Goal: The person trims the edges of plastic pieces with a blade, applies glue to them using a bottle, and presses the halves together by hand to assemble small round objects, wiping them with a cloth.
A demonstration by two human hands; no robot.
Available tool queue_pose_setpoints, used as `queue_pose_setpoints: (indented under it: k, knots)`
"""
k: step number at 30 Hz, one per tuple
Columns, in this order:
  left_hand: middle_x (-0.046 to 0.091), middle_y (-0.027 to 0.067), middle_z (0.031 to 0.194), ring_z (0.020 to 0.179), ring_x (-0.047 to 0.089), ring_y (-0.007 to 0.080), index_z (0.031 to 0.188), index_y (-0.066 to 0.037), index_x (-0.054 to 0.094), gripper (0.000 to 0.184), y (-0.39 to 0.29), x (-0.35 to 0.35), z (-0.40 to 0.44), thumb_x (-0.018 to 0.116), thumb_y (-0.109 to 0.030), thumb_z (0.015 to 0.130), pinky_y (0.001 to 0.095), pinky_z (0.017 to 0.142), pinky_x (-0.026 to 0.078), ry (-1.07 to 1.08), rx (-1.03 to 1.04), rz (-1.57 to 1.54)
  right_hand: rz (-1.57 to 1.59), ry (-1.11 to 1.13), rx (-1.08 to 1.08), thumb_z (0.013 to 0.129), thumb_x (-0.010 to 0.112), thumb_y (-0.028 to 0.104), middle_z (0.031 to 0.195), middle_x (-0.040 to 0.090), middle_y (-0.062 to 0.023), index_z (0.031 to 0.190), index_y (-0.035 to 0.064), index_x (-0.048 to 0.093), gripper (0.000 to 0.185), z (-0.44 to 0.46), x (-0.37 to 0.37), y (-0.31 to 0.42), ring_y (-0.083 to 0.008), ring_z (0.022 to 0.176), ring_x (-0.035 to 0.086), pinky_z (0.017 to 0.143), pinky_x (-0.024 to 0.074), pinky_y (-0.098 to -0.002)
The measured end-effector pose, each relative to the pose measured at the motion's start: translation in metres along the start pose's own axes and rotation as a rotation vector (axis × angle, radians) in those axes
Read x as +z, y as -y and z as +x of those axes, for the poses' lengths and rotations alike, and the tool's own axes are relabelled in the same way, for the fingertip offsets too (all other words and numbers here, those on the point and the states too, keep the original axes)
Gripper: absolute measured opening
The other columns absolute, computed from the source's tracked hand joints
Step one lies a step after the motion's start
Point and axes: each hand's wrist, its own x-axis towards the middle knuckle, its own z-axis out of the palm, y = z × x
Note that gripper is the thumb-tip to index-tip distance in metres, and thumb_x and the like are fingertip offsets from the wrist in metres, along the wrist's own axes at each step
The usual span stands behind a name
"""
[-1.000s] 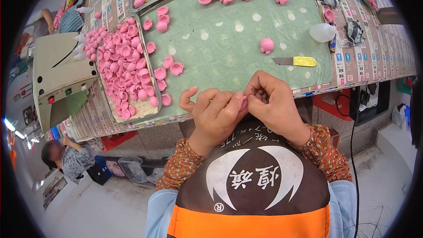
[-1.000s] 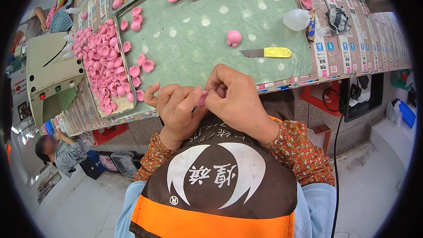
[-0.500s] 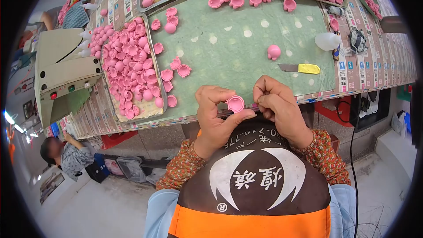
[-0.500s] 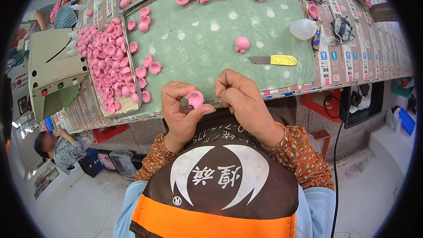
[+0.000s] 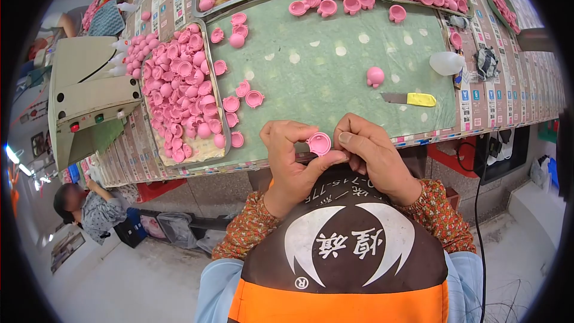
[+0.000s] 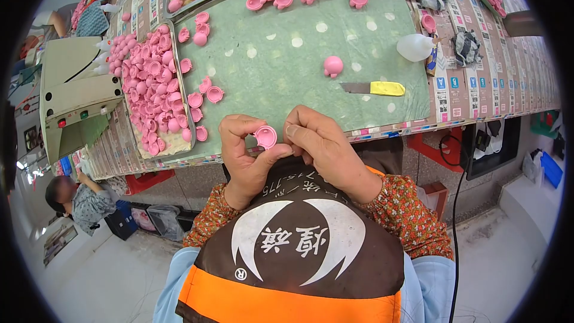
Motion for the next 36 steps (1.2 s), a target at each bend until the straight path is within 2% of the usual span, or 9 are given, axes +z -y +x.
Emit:
queue_pose_setpoints:
  k: [2,4,17,20,22,26,28,32,36]
  knots:
    - [0.052,0.0056,0.102,0.094,0.052,0.0199,0.108,-0.007,0.058,0.055,-0.002,0.0,0.001,0.092,-0.027,0.07,0.0316,0.084,0.043,-0.01,0.022,0.039,0.018,0.01,0.011,0.1,0.05,0.026,0.074,0.05,0.0044,0.09,0.0076,0.055,0.021,0.001,0.0,0.0,-0.0022,0.057,0.042,0.049,0.0308,-0.0183]
    - [0.058,0.0008,0.097,0.096,0.049,0.0215,0.106,-0.013,0.061,0.052,-0.006,0.0,0.003,0.09,-0.035,0.069,0.0382,0.09,0.032,-0.033,-0.027,0.044,0.026,0.016,0.016,0.098,0.05,0.023,0.075,0.05,0.0047,0.091,0.0072,0.055,0.018,0.002,0.0,0.0,-0.0025,0.057,0.042,0.049,0.0312,-0.0183]
    - [0.06,-0.0018,0.095,0.094,0.05,0.0195,0.102,-0.016,0.061,0.046,-0.004,0.0,0.006,0.088,-0.037,0.071,0.0392,0.09,0.029,-0.052,0.023,0.097,0.086,0.063,0.089,0.097,0.049,0.025,0.075,0.054,0.0058,0.099,0.005,0.062,0.023,0.002,-0.002,0.001,-0.0013,0.061,0.045,0.052,0.0338,-0.0177]
    - [0.059,0.0043,0.095,0.097,0.049,0.023,0.105,-0.011,0.059,0.051,-0.003,-0.003,0.008,0.091,-0.03,0.069,0.0385,0.09,0.036,-0.003,0.11,0.197,0.104,0.075,0.102,0.097,0.051,0.024,0.076,0.055,0.0054,0.102,0.0042,0.063,0.024,0.001,-0.002,0.001,-0.0012,0.062,0.045,0.055,0.0345,-0.0173]
    - [0.061,-0.0011,0.092,0.091,0.051,0.0202,0.101,-0.018,0.059,0.035,0.0,0.0,0.008,0.082,-0.031,0.078,0.0425,0.091,0.028,-0.066,0.141,0.166,0.056,0.124,0.028,0.094,0.06,0.017,0.086,0.059,0.0027,0.105,0.0026,0.064,0.019,0.001,-0.002,0.002,-0.002,0.069,0.049,0.06,0.0374,-0.0178]
    - [0.061,-0.0012,0.09,0.088,0.053,0.0203,0.103,-0.019,0.057,0.033,0.007,0.003,0.005,0.079,-0.024,0.079,0.0437,0.091,0.028,-0.081,0.165,0.154,0.163,0.088,-0.122,0.088,0.071,0.009,0.097,0.058,0.0004,0.108,0.0031,0.064,0.022,0.0,0.008,-0.01,-0.0036,0.078,0.052,0.065,0.0409,-0.0198]
    - [0.061,-0.0021,0.088,0.084,0.054,0.0199,0.104,-0.02,0.056,0.034,0.013,0.006,0.002,0.079,-0.021,0.079,0.0443,0.09,0.029,-0.11,0.257,0.191,-0.185,0.016,-0.245,0.084,0.076,0.004,0.104,0.055,-0.002,0.108,0.0036,0.064,0.027,-0.003,0.009,0.0,-0.0067,0.086,0.055,0.071,0.0455,-0.023]
    - [0.061,-0.0027,0.085,0.082,0.056,0.0196,0.103,-0.02,0.055,0.033,0.014,0.009,0.003,0.078,-0.018,0.078,0.0451,0.09,0.03,-0.129,0.278,0.167,-0.353,-0.029,-0.444,0.083,0.077,0.005,0.103,0.055,-0.004,0.108,0.0037,0.063,0.029,-0.001,0.011,-0.008,-0.0108,0.087,0.057,0.073,0.0474,-0.025]
    - [0.059,0.0016,0.085,0.078,0.055,0.018,0.105,-0.016,0.048,0.039,0.013,0.008,0.002,0.079,-0.01,0.082,0.0369,0.083,0.039,-0.069,0.264,0.124,-0.443,-0.085,-0.594,0.081,0.079,0.003,0.102,0.055,-0.0063,0.104,0.0022,0.063,0.028,0.002,0.015,-0.013,-0.0145,0.086,0.057,0.07,0.0475,-0.026]
